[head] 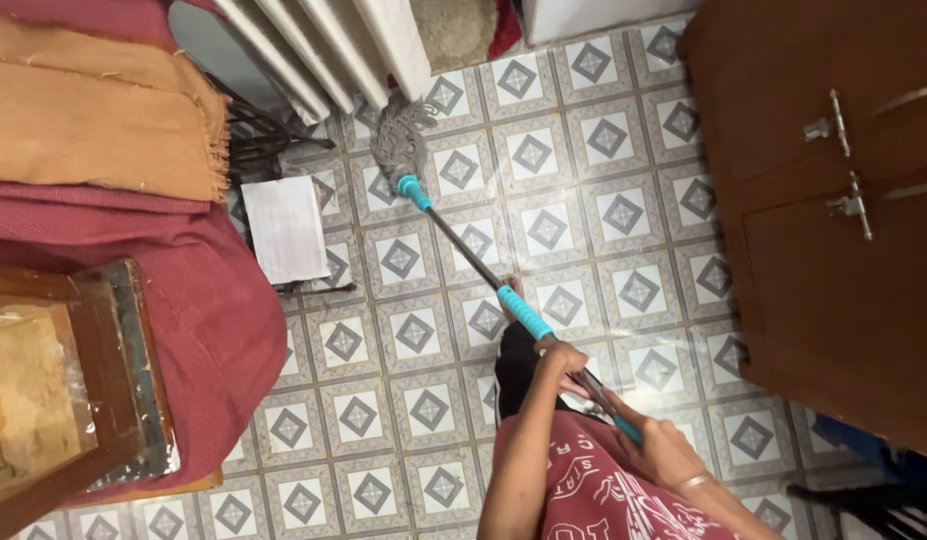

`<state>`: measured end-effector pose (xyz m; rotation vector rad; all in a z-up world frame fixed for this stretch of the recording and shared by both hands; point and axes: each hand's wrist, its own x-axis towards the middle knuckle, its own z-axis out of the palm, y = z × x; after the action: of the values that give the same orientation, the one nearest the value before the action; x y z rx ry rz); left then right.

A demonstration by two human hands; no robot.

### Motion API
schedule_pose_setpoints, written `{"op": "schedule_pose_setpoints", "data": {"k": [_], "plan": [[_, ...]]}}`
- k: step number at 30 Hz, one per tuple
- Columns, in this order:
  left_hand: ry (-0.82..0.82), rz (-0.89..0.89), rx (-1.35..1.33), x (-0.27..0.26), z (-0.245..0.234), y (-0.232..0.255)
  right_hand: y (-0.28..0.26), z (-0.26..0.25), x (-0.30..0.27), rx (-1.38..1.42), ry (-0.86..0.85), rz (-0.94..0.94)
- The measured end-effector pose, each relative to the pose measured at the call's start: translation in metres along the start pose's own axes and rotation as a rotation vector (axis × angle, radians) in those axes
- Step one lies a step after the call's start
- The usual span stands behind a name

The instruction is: The person mops a tiled floor in a room using a mop with a blue and black handle.

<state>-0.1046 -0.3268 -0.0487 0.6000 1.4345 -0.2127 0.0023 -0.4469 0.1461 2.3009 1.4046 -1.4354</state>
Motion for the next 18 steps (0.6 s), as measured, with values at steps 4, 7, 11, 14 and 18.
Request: {"op": "schedule_pose_setpoints", "data": {"k": [4,7,11,14,18], "plan": [[0.22,0.169,0.101,-0.007,-0.013,0.005,-0.014,0.006,0.021,-0.064,0.046,-0.036],[0.414,0.335,0.269,0.005,-0.032,0.002,-0.043,0.013,0.036,0.019,0.115,-0.115],[0.506,0.34,0.413,0.03,-0.093,0.02,-0.103,0.02,0.073,-0.04,0.114,-0.136],[0.44,0.315,0.332,0.028,-0.142,0.048,-0.148,0.02,0.114,-0.068,0.107,-0.122],[0.423,0.376,0.292,0.028,-0.204,0.08,-0.199,0.02,0.154,-0.059,0.131,-0.144]]}}
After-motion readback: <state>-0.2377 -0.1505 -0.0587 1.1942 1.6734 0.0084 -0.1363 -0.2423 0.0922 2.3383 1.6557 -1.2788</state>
